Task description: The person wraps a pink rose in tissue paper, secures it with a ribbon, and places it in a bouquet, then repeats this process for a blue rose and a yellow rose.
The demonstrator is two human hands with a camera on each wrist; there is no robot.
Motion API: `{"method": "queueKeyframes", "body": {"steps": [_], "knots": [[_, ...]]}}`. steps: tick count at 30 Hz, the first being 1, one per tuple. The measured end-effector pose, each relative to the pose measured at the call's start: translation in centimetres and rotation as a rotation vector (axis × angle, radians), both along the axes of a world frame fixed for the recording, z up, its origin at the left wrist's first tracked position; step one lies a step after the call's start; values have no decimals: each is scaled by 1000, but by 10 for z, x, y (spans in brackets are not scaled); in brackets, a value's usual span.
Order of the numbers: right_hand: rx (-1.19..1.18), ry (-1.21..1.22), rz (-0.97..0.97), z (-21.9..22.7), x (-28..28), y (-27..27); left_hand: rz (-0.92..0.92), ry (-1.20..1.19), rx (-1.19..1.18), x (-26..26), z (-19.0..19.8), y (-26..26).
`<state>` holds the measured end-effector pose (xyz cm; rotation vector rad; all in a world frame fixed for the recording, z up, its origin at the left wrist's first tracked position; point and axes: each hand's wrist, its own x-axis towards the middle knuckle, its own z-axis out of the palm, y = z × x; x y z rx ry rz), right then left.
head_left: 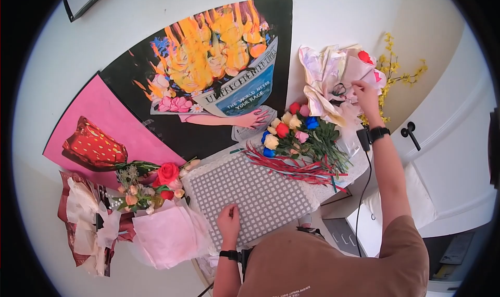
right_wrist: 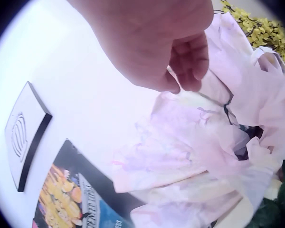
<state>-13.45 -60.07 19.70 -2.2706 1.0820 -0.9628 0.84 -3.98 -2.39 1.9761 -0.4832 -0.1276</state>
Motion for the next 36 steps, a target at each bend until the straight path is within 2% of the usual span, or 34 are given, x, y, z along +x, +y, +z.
{"method": "queueKeyframes", "body": {"steps": [2,3,7,9,11,13,15,17,18,20,22,23,24,26,29,31,33,36], "knots": [[201,-333,97,4,-11,23,1,-12,-1,2,7,-4],[210,-323,100,-3,-18,34,-6,-24,5,-1,8,-1],[74,-486,147,-33,-36,40,-10,-9,21,2,-4,0],[30,-651,-23,-44,-45,28,-4,28,13,1,-3,1],[31,-725,3,-51,-57,22,-7,34,5,1,-1,0],[296,-495,146,-47,-68,52,-1,43,-8,1,-1,-1],[385,-74,193,-55,-64,87,4,18,-20,1,-4,0],[43,304,244,-90,-59,114,9,20,-19,0,-5,1],[45,304,253,-106,-56,120,3,17,-23,1,-4,0],[-90,336,116,-132,-50,128,2,31,-28,2,-5,1],[-121,342,118,-146,-45,125,8,40,-35,3,-3,3],[-150,350,107,-151,-45,123,-7,177,-78,3,-1,5],[-149,348,117,-152,-45,123,-22,314,-121,4,3,7],[-172,202,29,-155,-45,122,-28,328,-141,0,14,15],[-225,146,22,-128,-51,143,-35,337,-224,-11,37,30],[-281,96,66,-126,-57,153,18,319,-269,-15,52,50],[-180,57,147,-123,-60,171,38,259,-298,-18,68,66],[131,25,325,-129,-58,204,160,95,-188,-15,84,93]]}}
